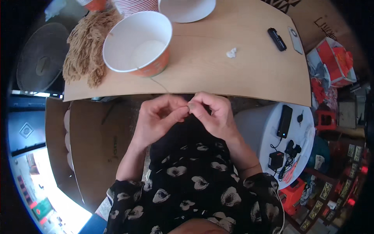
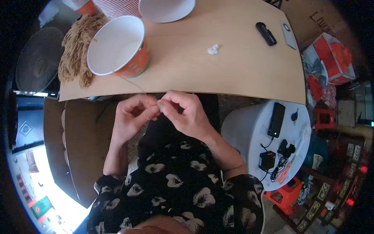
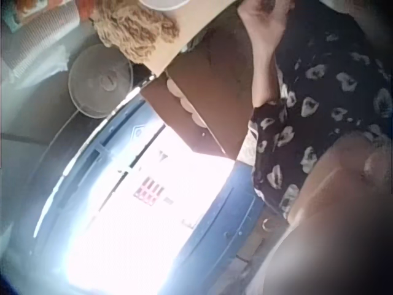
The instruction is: Attaching a string handle to a paper cup by threading it through holes and tying knots.
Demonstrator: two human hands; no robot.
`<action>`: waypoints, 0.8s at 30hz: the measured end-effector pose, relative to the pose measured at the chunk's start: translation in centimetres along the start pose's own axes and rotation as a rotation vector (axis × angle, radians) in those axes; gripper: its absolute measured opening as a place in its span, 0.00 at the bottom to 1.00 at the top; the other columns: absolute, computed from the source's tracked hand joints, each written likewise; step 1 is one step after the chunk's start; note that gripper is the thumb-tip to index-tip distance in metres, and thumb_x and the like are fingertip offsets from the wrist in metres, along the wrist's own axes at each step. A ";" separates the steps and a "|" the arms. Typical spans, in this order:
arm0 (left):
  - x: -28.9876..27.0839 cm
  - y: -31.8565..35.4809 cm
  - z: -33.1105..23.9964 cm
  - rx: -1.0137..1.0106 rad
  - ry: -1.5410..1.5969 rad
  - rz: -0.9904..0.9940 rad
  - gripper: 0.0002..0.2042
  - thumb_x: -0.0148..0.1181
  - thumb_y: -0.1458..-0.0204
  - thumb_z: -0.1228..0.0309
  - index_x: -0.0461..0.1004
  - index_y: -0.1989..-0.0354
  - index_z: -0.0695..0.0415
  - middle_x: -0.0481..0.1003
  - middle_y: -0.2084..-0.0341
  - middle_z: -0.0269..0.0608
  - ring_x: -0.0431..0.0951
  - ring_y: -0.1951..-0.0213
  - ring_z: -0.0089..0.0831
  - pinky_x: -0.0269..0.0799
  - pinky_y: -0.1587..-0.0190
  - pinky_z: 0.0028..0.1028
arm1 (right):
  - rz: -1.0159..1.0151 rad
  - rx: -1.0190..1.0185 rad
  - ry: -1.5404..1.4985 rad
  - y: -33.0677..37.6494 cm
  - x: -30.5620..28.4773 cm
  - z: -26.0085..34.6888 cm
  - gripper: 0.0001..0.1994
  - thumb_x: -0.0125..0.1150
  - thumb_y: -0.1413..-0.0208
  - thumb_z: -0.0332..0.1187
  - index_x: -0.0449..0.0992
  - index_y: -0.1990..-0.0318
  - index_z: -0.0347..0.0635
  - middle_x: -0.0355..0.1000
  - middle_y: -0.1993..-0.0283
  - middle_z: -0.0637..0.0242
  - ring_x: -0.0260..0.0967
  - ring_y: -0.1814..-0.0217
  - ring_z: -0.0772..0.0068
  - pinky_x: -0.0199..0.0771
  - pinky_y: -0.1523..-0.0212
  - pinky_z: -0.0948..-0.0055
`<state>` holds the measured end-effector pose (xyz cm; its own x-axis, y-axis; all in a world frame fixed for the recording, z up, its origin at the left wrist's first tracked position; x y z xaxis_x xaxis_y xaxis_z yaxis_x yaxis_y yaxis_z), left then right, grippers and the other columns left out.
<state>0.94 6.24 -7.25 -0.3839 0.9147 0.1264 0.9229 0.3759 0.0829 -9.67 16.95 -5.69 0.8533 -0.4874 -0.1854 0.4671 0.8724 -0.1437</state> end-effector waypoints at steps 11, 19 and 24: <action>-0.8 -0.7 1.3 0.012 -0.012 -0.137 0.05 0.60 0.42 0.74 0.77 0.63 0.64 0.76 0.75 0.31 0.74 0.71 0.14 0.70 0.67 0.16 | -0.477 0.180 1.009 -6.9 -14.0 -6.7 0.16 0.67 0.51 0.42 0.77 0.61 0.40 0.75 0.67 0.60 0.72 0.60 0.54 0.72 0.58 0.56; -0.9 -1.1 1.1 0.066 0.061 -0.135 0.08 0.60 0.41 0.71 0.76 0.60 0.64 0.76 0.73 0.32 0.75 0.69 0.15 0.72 0.65 0.17 | -0.506 -0.175 0.985 -7.4 -13.6 -6.1 0.09 0.64 0.47 0.35 0.79 0.65 0.37 0.75 0.70 0.59 0.72 0.61 0.55 0.72 0.58 0.57; -1.0 -1.0 1.8 0.070 0.116 -0.167 0.07 0.59 0.40 0.72 0.76 0.60 0.63 0.76 0.73 0.32 0.75 0.70 0.16 0.72 0.66 0.18 | -0.491 -0.056 0.938 -5.3 -9.6 -1.4 0.08 0.61 0.44 0.30 0.80 0.59 0.38 0.74 0.68 0.59 0.71 0.64 0.61 0.73 0.62 0.65</action>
<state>0.50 5.21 -9.23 -0.5285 0.8172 0.2298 0.8445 0.5338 0.0440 -20.68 16.96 -4.55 0.0420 -0.6397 -0.7674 0.6802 0.5810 -0.4471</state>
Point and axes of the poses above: each hand's wrist, its own y-axis away from the middle knuckle, its own x-axis out of the palm, z = x × y, the point moved 7 cm from there along -y, towards the middle knuckle
